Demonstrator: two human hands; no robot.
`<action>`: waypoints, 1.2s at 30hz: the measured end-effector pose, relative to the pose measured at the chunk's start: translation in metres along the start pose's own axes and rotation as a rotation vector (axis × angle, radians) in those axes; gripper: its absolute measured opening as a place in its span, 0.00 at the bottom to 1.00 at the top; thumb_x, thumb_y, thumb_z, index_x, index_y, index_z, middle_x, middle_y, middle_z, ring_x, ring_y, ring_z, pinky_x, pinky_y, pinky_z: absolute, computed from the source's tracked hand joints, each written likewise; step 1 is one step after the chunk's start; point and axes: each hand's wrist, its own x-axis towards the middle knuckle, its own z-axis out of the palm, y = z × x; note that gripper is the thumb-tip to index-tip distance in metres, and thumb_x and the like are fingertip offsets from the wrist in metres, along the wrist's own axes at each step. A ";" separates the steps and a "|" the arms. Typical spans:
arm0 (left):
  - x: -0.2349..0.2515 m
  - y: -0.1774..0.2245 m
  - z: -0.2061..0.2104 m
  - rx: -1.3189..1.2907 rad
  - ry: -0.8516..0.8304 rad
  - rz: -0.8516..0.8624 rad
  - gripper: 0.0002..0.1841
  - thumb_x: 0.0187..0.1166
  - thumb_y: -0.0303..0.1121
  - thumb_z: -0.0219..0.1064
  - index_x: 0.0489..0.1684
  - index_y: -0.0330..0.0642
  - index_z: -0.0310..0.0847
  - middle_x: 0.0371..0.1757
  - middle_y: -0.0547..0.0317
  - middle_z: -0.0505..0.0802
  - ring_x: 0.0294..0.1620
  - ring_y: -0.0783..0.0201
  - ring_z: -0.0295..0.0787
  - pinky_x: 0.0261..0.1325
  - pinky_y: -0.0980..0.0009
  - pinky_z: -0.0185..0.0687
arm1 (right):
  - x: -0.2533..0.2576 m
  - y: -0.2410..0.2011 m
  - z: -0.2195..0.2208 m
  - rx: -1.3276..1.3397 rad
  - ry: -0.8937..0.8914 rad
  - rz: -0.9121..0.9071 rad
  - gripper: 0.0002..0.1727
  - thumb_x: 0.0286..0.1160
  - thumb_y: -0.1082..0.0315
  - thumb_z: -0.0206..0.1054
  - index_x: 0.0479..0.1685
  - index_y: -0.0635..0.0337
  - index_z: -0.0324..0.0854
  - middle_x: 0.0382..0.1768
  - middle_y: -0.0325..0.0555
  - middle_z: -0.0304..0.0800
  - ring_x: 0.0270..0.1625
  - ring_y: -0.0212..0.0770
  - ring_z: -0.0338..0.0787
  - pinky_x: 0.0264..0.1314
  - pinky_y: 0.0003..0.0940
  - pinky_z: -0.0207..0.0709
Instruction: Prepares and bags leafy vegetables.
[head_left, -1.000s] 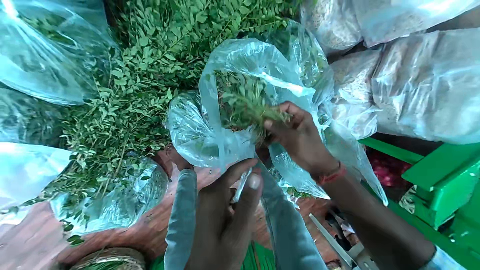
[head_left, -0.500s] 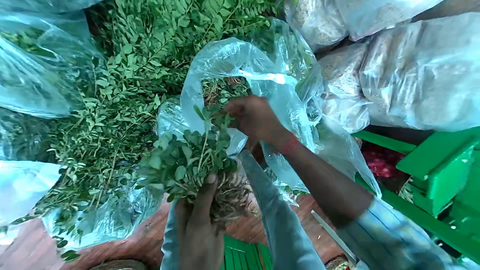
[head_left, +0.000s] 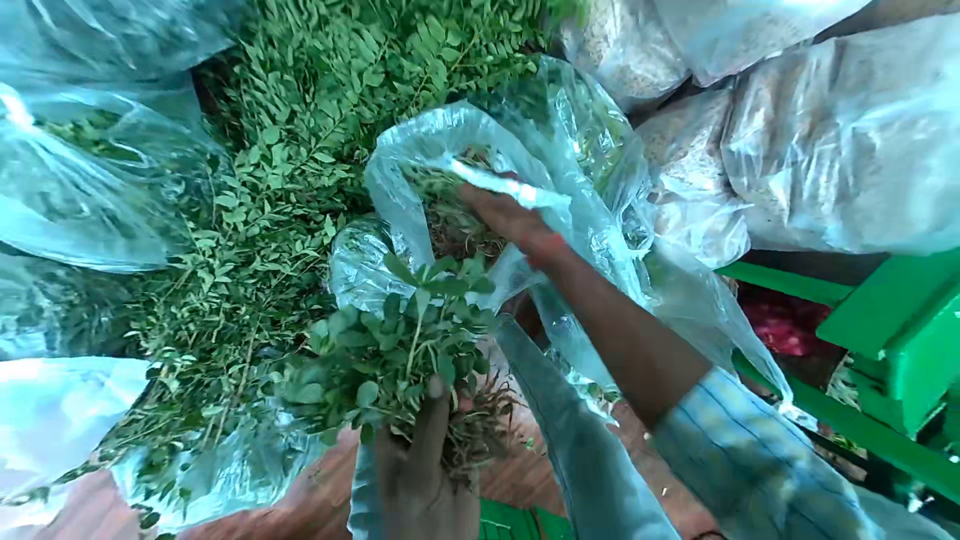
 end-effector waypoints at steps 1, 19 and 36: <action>0.001 -0.001 0.001 0.014 0.007 0.013 0.08 0.87 0.30 0.59 0.53 0.34 0.76 0.36 0.53 0.89 0.35 0.64 0.91 0.41 0.67 0.94 | -0.020 -0.002 -0.020 0.083 -0.022 -0.024 0.24 0.83 0.53 0.68 0.65 0.65 0.84 0.64 0.58 0.89 0.68 0.50 0.87 0.74 0.52 0.78; -0.012 0.013 0.005 0.011 -0.053 -0.127 0.24 0.67 0.34 0.82 0.56 0.30 0.81 0.43 0.43 0.94 0.43 0.57 0.95 0.51 0.58 0.94 | -0.222 -0.063 -0.055 0.071 -0.379 -0.584 0.20 0.78 0.52 0.70 0.63 0.52 0.89 0.57 0.44 0.89 0.56 0.35 0.88 0.53 0.34 0.86; -0.019 0.001 -0.024 -0.136 -0.212 -0.002 0.11 0.73 0.28 0.74 0.51 0.38 0.87 0.49 0.51 0.95 0.52 0.62 0.94 0.58 0.63 0.91 | 0.086 -0.014 0.051 -0.528 0.007 0.156 0.35 0.82 0.49 0.62 0.76 0.71 0.71 0.62 0.66 0.88 0.66 0.65 0.88 0.64 0.68 0.78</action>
